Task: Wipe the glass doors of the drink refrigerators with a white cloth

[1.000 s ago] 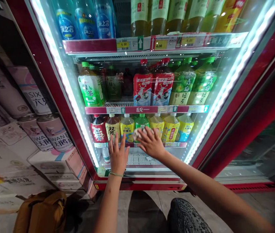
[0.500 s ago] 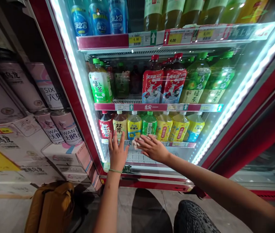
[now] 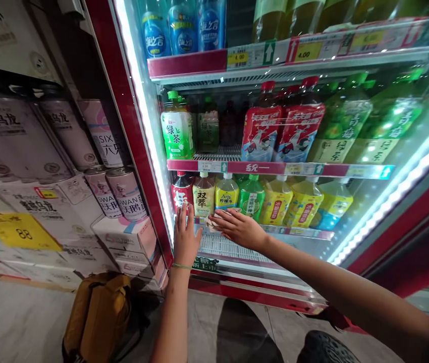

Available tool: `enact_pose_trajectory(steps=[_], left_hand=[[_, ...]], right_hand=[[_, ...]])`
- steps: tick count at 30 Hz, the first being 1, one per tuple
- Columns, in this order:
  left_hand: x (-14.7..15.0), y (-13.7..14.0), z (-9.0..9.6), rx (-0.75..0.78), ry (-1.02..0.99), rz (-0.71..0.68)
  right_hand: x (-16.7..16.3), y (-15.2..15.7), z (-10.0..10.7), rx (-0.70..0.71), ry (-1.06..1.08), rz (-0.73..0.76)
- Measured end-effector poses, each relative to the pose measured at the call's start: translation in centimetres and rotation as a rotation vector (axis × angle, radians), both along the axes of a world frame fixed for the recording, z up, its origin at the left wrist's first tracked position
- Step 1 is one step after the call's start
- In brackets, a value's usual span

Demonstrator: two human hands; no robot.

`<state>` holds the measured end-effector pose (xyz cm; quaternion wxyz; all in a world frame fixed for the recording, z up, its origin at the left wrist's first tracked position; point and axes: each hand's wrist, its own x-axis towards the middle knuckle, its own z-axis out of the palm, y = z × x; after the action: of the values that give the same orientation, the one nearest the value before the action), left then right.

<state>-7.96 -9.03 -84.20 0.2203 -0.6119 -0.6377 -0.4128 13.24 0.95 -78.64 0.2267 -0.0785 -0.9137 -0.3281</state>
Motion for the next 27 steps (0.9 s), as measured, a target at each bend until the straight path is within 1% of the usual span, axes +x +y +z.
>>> enact_pose_trajectory(steps=[1,2,4,5,6,7,8,9,12,13,14,15,17,19,20,22,24,25,26,27], left_hand=[[-0.2,-0.2,0.0,0.003,0.002,0.020],[-0.5,-0.4,0.1,0.009,0.001,0.044],[-0.8,-0.8,0.2,0.012,-0.007,0.080],[-1.0,-1.0,0.2,0.006,-0.010,0.086],[-1.2,-1.1,0.2,-0.002,-0.012,0.084],[-1.3,-1.1,0.1,-0.007,-0.012,0.082],[-1.4,-1.1,0.0,-0.009,-0.013,0.081],[-1.5,-1.1,-0.1,-0.010,-0.016,0.083],[-1.9,-1.3,-0.5,-0.027,-0.018,0.095],[-2.0,-1.4,-0.6,-0.037,-0.015,0.098],[-2.2,-1.5,-0.7,-0.044,-0.010,0.101],[-2.4,-1.7,-0.7,-0.049,-0.004,0.102],[-2.8,-2.0,-0.6,-0.048,0.009,0.096],[-3.0,-2.0,-0.4,-0.030,0.017,0.089],[-2.9,-1.9,-0.2,-0.016,0.022,0.082],[-2.2,-1.4,-0.1,0.019,0.030,0.065],[-0.8,-0.5,0.1,0.062,0.050,0.036],[0.1,0.0,0.1,0.087,0.065,0.017],[1.2,0.5,0.1,0.106,0.079,-0.006],[2.4,0.9,0.1,0.117,0.091,-0.035]], right_hand=[[0.0,0.1,0.8,-0.008,0.015,-0.007],[-0.2,0.2,2.3,-0.022,0.069,-0.037],[-1.1,0.5,6.4,-0.043,0.237,-0.124],[-1.8,0.6,8.0,-0.041,0.306,-0.155],[-2.5,0.6,9.0,-0.031,0.339,-0.168],[-3.2,0.6,9.1,-0.016,0.324,-0.160],[-3.8,0.5,8.3,-0.002,0.266,-0.134],[-4.3,0.4,6.9,0.011,0.181,-0.097],[-4.9,-0.1,1.3,0.031,-0.050,-0.005],[-4.6,-0.2,0.0,0.035,-0.085,0.013],[-4.1,-0.3,-0.7,0.040,-0.094,0.023],[-3.2,-0.3,-0.9,0.048,-0.084,0.024],[0.2,0.2,-0.3,0.069,-0.027,-0.014],[5.9,1.5,0.6,0.089,0.063,-0.100],[9.6,2.4,0.8,0.095,0.119,-0.156],[18.3,4.3,0.7,0.069,0.225,-0.270],[27.3,5.8,0.2,0.031,0.296,-0.420],[31.2,6.2,-0.1,0.031,0.344,-0.505],[34.3,6.5,-0.4,0.039,0.404,-0.583],[36.6,6.6,-0.6,0.054,0.459,-0.648]])
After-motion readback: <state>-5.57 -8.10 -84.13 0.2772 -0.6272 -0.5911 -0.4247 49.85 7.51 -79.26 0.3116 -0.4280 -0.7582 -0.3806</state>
